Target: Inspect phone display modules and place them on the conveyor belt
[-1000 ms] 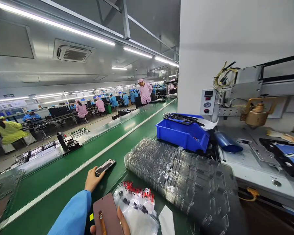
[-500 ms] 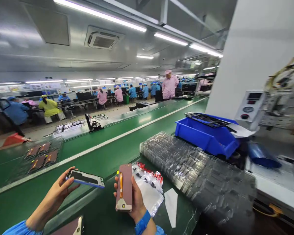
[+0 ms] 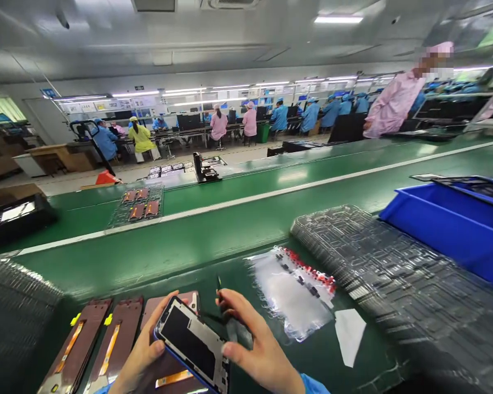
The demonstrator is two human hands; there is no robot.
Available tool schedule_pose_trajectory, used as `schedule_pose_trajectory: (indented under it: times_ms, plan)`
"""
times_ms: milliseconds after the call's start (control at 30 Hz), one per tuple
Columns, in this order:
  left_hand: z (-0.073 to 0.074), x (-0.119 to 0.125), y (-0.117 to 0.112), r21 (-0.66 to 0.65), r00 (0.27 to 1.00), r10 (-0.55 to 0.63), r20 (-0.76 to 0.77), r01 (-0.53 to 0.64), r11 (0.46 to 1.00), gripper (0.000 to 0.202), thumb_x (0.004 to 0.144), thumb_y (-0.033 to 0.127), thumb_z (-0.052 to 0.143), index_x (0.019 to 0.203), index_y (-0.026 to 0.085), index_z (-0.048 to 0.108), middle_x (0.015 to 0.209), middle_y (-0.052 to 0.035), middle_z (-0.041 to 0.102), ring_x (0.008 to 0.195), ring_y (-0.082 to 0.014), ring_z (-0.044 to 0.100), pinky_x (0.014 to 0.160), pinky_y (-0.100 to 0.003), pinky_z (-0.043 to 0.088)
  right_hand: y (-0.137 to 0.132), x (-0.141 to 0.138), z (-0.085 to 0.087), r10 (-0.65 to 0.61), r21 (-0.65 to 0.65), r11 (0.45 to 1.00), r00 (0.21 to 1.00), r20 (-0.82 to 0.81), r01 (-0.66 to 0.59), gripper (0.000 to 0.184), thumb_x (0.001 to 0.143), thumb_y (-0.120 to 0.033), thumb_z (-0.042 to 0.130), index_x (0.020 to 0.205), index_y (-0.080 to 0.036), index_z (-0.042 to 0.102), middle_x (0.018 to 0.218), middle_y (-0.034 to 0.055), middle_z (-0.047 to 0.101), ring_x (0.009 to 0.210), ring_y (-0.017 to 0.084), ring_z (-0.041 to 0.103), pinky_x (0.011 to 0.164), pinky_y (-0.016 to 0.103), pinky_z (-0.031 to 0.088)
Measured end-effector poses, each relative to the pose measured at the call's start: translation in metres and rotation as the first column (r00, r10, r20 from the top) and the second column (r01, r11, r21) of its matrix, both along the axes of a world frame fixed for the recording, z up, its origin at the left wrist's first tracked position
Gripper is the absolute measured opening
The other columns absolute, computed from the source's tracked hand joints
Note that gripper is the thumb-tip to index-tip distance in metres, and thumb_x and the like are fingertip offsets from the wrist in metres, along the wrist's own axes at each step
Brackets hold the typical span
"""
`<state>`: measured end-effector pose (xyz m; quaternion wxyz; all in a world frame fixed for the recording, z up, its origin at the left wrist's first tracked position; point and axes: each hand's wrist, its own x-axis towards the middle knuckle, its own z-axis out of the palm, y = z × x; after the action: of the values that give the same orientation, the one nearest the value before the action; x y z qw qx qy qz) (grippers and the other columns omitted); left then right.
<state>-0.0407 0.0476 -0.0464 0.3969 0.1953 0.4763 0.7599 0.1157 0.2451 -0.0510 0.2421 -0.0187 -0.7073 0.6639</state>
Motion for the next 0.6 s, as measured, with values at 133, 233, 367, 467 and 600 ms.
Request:
schedule_pose_trajectory:
  times_ms: [133,233,367,467,600]
  plan:
    - [0.004,0.002,0.0,0.007,0.997,-0.074,0.012,0.074,0.997,0.092,0.056,0.053,0.086,0.137,0.028,0.05,0.142,-0.0137,0.054,0.128,-0.0393,0.05,0.108,-0.048,0.036,-0.01,0.007,0.001,-0.025,0.336,0.942,0.999,0.045,0.008,0.063,0.086,-0.056,0.063,0.143,-0.038,0.043,0.15,0.0087,0.044,0.137,0.03,0.043,0.111,0.047,0.038]
    - [0.003,0.001,-0.003,-0.001,0.996,-0.09,-0.009,0.09,0.996,0.09,0.058,0.053,0.085,0.137,0.029,0.05,0.142,-0.013,0.054,0.13,-0.0388,0.048,0.108,-0.047,0.037,-0.011,0.009,0.002,-0.033,0.426,0.905,0.997,0.064,0.002,0.063,0.089,-0.055,0.06,0.145,-0.033,0.042,0.148,0.0116,0.047,0.135,0.029,0.046,0.108,0.043,0.042]
    - [0.001,0.001,-0.003,0.017,0.987,-0.121,-0.109,0.123,0.992,0.084,0.06,0.05,0.084,0.136,0.031,0.053,0.138,-0.0117,0.058,0.127,-0.0354,0.052,0.106,-0.044,0.04,-0.012,0.008,0.004,-0.036,0.49,0.872,0.997,0.068,-0.002,0.062,0.089,-0.054,0.06,0.144,-0.029,0.044,0.145,0.014,0.049,0.132,0.029,0.049,0.106,0.041,0.045]
    - [0.002,0.005,0.001,0.017,0.984,-0.131,-0.122,0.134,0.991,0.082,0.061,0.048,0.085,0.135,0.031,0.054,0.138,-0.011,0.058,0.13,-0.0332,0.05,0.109,-0.041,0.038,-0.016,0.005,0.004,-0.013,0.501,0.865,0.998,0.069,-0.023,0.062,0.089,-0.055,0.059,0.143,-0.028,0.045,0.145,0.0149,0.048,0.132,0.029,0.05,0.106,0.041,0.045]
    - [0.002,0.014,0.007,0.068,0.982,-0.18,-0.049,0.183,0.981,0.082,0.062,0.042,0.086,0.136,0.033,0.052,0.141,-0.011,0.054,0.129,-0.0326,0.051,0.109,-0.043,0.038,-0.026,0.002,0.004,0.002,0.516,0.855,0.996,0.092,-0.049,0.064,0.089,-0.055,0.06,0.144,-0.027,0.045,0.145,0.0151,0.049,0.13,0.029,0.051,0.106,0.04,0.045]
